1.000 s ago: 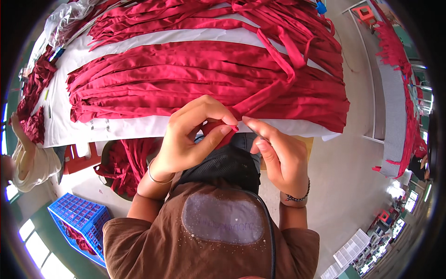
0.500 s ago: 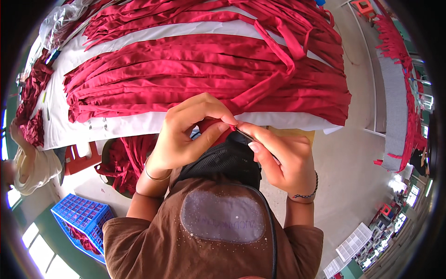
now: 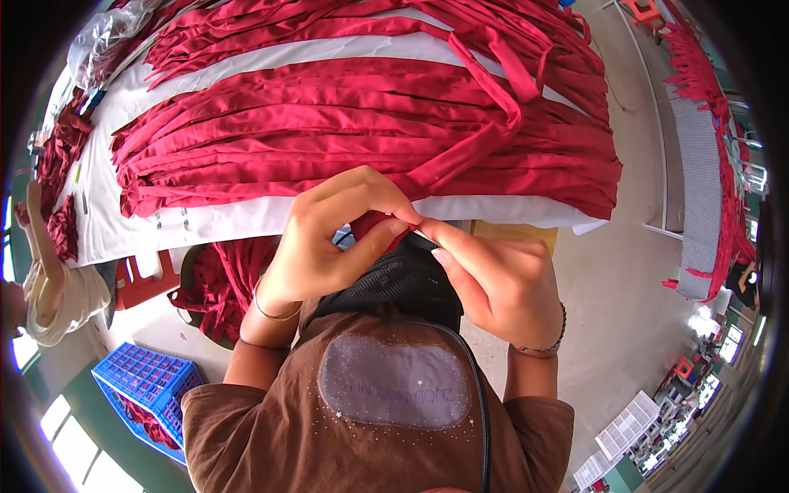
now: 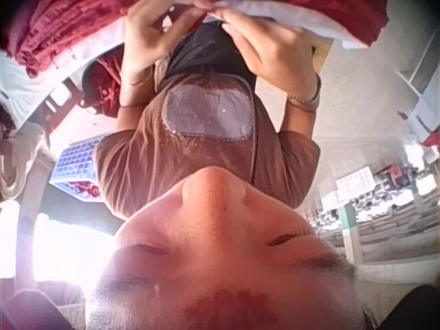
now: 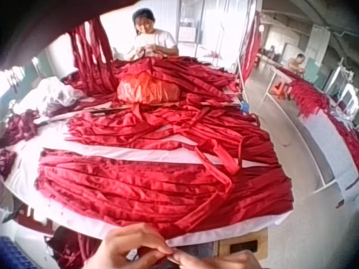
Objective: Trimming loose threads and excess material from red fabric strips using small thread snips.
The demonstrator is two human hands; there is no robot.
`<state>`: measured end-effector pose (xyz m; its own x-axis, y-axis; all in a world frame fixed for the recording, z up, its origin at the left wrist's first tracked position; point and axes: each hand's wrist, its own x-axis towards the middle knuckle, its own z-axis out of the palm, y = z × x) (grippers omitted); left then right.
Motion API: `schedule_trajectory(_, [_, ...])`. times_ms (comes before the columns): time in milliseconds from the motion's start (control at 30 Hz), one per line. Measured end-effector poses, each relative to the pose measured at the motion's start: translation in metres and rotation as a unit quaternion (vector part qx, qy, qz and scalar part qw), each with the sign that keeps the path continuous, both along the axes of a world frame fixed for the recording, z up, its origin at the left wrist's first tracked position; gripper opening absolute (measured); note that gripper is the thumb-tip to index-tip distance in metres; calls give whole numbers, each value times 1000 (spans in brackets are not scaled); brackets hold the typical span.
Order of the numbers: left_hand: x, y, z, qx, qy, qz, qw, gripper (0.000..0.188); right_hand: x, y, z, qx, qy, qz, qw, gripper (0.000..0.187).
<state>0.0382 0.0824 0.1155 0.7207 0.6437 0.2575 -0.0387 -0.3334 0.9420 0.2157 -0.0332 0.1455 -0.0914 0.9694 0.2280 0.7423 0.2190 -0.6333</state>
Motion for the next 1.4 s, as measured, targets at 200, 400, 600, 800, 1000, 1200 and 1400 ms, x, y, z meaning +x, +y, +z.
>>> schedule_trajectory(200, [2,-4,4,-11,6,25,1000,15,-5,1,-1,10,32,-24,999,23])
schedule_trajectory(400, [1,-6,-1,-37,12,-16,999,14,-4,-5,-7,67,205,-242,946,14])
schedule_trajectory(600, [-1,-5,-12,-97,-48,28,994,12,-9,1,-5,15,171,-85,982,14])
schedule_trajectory(800, [-2,-3,-14,-108,-60,1,992,10,-7,2,-2,-15,150,-45,988,15])
schedule_trajectory(1000, [-1,-3,-12,-102,-57,4,993,11,-8,1,-3,-17,143,-41,989,14])
schedule_trajectory(1200, [-1,-2,-12,-68,-59,10,996,12,-9,1,-4,-8,107,-43,993,17])
schedule_trajectory(1400, [-2,-4,-4,-10,29,23,999,13,-12,-3,-4,0,7,-56,998,18])
